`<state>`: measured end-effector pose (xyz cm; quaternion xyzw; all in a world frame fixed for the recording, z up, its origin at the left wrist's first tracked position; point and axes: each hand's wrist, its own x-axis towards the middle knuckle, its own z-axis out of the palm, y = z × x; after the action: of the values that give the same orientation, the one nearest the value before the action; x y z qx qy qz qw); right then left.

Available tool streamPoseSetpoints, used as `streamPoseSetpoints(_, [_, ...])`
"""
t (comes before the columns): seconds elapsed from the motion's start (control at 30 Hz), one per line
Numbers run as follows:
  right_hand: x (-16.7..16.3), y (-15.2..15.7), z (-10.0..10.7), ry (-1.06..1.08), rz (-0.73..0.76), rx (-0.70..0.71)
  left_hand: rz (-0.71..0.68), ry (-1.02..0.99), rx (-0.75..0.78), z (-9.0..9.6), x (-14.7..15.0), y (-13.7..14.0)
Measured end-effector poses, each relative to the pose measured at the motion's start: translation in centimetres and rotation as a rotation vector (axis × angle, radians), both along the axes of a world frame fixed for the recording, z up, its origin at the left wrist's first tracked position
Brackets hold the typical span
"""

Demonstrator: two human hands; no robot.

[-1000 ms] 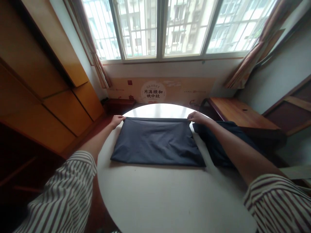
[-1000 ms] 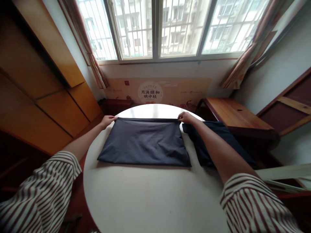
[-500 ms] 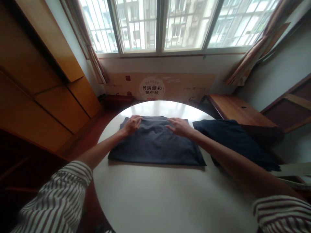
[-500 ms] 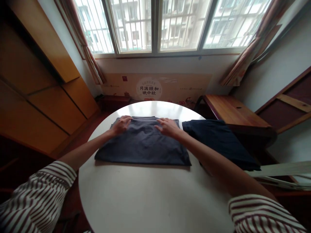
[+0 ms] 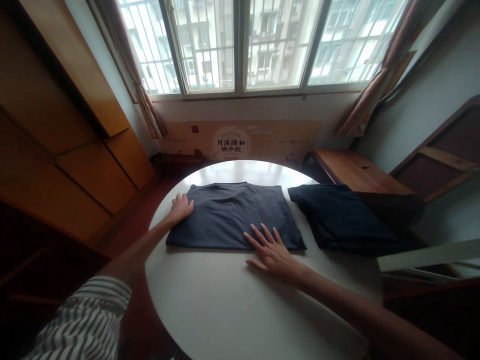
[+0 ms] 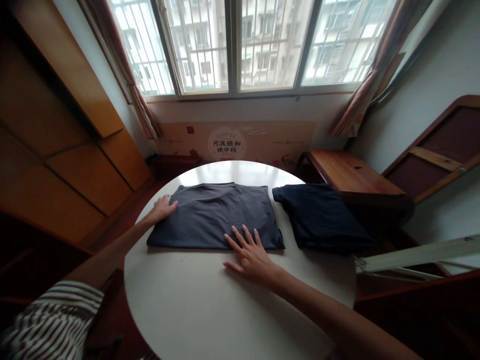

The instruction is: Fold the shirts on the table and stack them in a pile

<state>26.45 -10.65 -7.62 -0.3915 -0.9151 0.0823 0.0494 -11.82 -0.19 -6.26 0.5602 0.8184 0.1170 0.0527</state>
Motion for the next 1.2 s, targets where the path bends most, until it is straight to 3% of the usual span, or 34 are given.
streamPoseSetpoints(0.13, [-1.2, -1.2, 0.8, 0.039, 0.158, -0.045, 0.133, -0.354, 0.033, 1.3, -2.9, -1.2])
streamPoseSetpoints(0.23, [-2.9, -1.0, 1.5, 0.035, 0.210, -0.071, 0.137, -0.610, -0.080, 2.5, -3.8, -1.3])
streamPoseSetpoints(0.37, [-3.9, -0.9, 1.7, 0.071, 0.198, -0.083, 0.061, -0.844, -0.229, 3.4, -3.5, -0.8])
streamPoseSetpoints(0.5, [-3.4, -0.8, 1.5, 0.155, 0.185, -0.102, -0.071, -1.067, -0.247, 4.2, -2.3, -0.8])
streamPoseSetpoints(0.67, [-2.6, 0.2, 2.2, 0.411, 0.108, -0.216, -0.223, -1.168, -0.355, 7.4, 0.1, -1.0])
streamPoseSetpoints(0.8, [-1.8, 2.0, 3.0, 0.755, -0.030, -0.425, -0.373, -1.248, -0.321, 10.6, 4.7, 0.0])
streamPoseSetpoints(0.93, [-0.4, 3.6, 3.8, 1.078, -0.323, -0.732, -0.495, -1.247, -0.054, 11.7, 12.7, 2.0])
streamPoseSetpoints(1.0, [0.3, 4.0, 4.5, 1.223, -0.422, -0.838, -0.537, -1.273, -0.014, 11.1, 17.4, 2.7])
streamPoseSetpoints(1.07, [0.9, 4.3, 5.1, 1.349, -0.468, -0.862, -0.593, -1.344, -0.093, 9.8, 21.5, 2.8])
streamPoseSetpoints(1.13, [1.4, 4.7, 5.3, 1.442, -0.519, -0.810, -0.670, -1.350, -0.165, 8.1, 24.4, 2.3])
streamPoseSetpoints(1.2, [1.7, 5.3, 4.7, 1.448, -0.606, -0.707, -0.777, -1.218, -0.132, 6.4, 25.6, 1.3])
